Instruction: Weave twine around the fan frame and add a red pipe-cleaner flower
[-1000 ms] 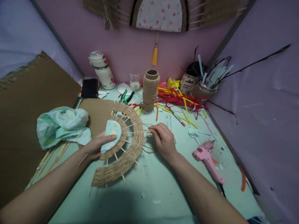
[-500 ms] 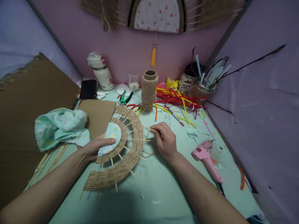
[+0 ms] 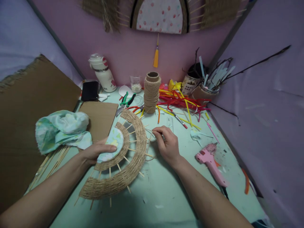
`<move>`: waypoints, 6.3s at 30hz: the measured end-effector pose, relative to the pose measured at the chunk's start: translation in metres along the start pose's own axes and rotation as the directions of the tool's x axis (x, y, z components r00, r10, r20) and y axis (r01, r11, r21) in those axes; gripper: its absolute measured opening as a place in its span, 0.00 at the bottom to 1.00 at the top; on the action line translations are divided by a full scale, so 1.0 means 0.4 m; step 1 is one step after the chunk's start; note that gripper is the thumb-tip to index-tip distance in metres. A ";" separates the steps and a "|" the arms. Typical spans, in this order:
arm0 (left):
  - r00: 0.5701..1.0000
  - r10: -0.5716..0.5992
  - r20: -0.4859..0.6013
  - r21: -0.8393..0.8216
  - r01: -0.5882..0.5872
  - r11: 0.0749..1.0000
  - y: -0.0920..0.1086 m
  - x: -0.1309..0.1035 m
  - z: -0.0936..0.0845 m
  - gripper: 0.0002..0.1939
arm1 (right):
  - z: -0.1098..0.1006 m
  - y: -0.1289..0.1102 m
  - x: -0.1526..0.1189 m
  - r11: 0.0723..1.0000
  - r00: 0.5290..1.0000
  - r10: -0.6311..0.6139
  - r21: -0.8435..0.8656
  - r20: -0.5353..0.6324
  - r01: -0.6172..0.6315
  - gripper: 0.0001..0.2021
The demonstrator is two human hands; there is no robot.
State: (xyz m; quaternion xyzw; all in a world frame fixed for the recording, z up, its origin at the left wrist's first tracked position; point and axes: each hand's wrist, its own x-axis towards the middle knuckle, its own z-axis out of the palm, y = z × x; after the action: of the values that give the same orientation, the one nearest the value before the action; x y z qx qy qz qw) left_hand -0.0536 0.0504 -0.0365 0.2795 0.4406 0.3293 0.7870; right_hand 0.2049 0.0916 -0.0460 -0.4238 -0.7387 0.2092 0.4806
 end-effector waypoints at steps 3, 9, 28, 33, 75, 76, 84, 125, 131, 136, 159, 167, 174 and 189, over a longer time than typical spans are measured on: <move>1.000 0.006 0.017 -0.026 -0.006 1.000 -0.004 0.000 -0.002 0.23 | 0.001 -0.006 -0.001 0.999 0.997 0.043 -0.016 0.058 -0.042 0.05; 0.999 0.044 0.030 -0.168 -0.039 0.985 -0.017 0.010 -0.008 0.17 | 0.005 -0.018 -0.002 0.998 0.990 0.057 0.012 0.132 -0.059 0.07; 0.997 0.063 0.038 -0.024 -0.062 0.998 -0.009 0.007 0.019 0.27 | -0.001 -0.015 0.005 0.995 0.957 0.029 0.084 0.289 -0.056 0.09; 0.999 0.016 0.051 0.022 -0.017 1.000 -0.007 0.003 0.013 0.29 | -0.012 -0.006 0.017 0.999 0.979 0.009 0.044 0.202 -0.018 0.08; 0.946 -0.005 0.323 0.044 -0.010 0.999 -0.022 -0.002 0.005 0.38 | 0.005 -0.004 0.002 0.995 0.926 0.087 0.021 0.368 -0.101 0.10; 0.942 0.001 0.335 0.039 -0.015 0.999 -0.023 0.000 0.003 0.38 | 0.005 -0.004 0.002 0.994 0.924 0.088 0.025 0.371 -0.105 0.10; 0.914 0.005 0.406 0.077 -0.040 0.996 -0.035 0.004 -0.012 0.38 | 0.010 0.000 0.003 0.986 0.917 0.141 0.025 0.372 -0.162 0.10; 0.988 0.154 0.022 0.306 -0.153 0.940 -0.020 0.005 0.031 0.30 | -0.004 -0.027 0.033 0.747 0.758 0.530 0.215 0.380 -0.629 0.10; 0.989 0.148 0.016 0.309 -0.146 0.940 -0.021 0.006 0.030 0.30 | -0.006 -0.026 0.034 0.754 0.764 0.513 0.220 0.392 -0.619 0.09; 0.989 0.144 0.025 0.321 -0.144 0.936 -0.016 0.003 0.037 0.30 | -0.006 -0.027 0.030 0.746 0.741 0.510 0.205 0.438 -0.634 0.09; 0.965 0.020 0.262 0.348 -0.114 0.930 -0.013 -0.005 0.023 0.32 | -0.014 -0.009 0.036 0.805 0.846 0.461 0.275 0.268 -0.526 0.10; 0.951 -0.008 0.310 0.279 -0.083 0.957 -0.018 -0.008 0.020 0.34 | -0.012 -0.008 0.030 0.888 0.861 0.235 0.261 0.451 -0.379 0.09; 0.933 -0.030 0.358 0.258 -0.068 0.964 -0.020 -0.008 0.013 0.35 | -0.009 -0.018 0.025 0.889 0.849 0.346 0.149 0.399 -0.432 0.09; 0.886 -0.108 0.452 0.336 -0.057 0.940 -0.010 -0.014 0.016 0.32 | -0.009 -0.007 0.022 0.970 0.949 0.229 0.036 0.218 -0.242 0.06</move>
State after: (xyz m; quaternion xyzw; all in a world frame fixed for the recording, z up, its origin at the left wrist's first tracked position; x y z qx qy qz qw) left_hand -0.0493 0.0427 -0.0336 0.4754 0.2937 0.1615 0.8134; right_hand 0.2053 0.0968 -0.0379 -0.4689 -0.7232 0.3319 0.3834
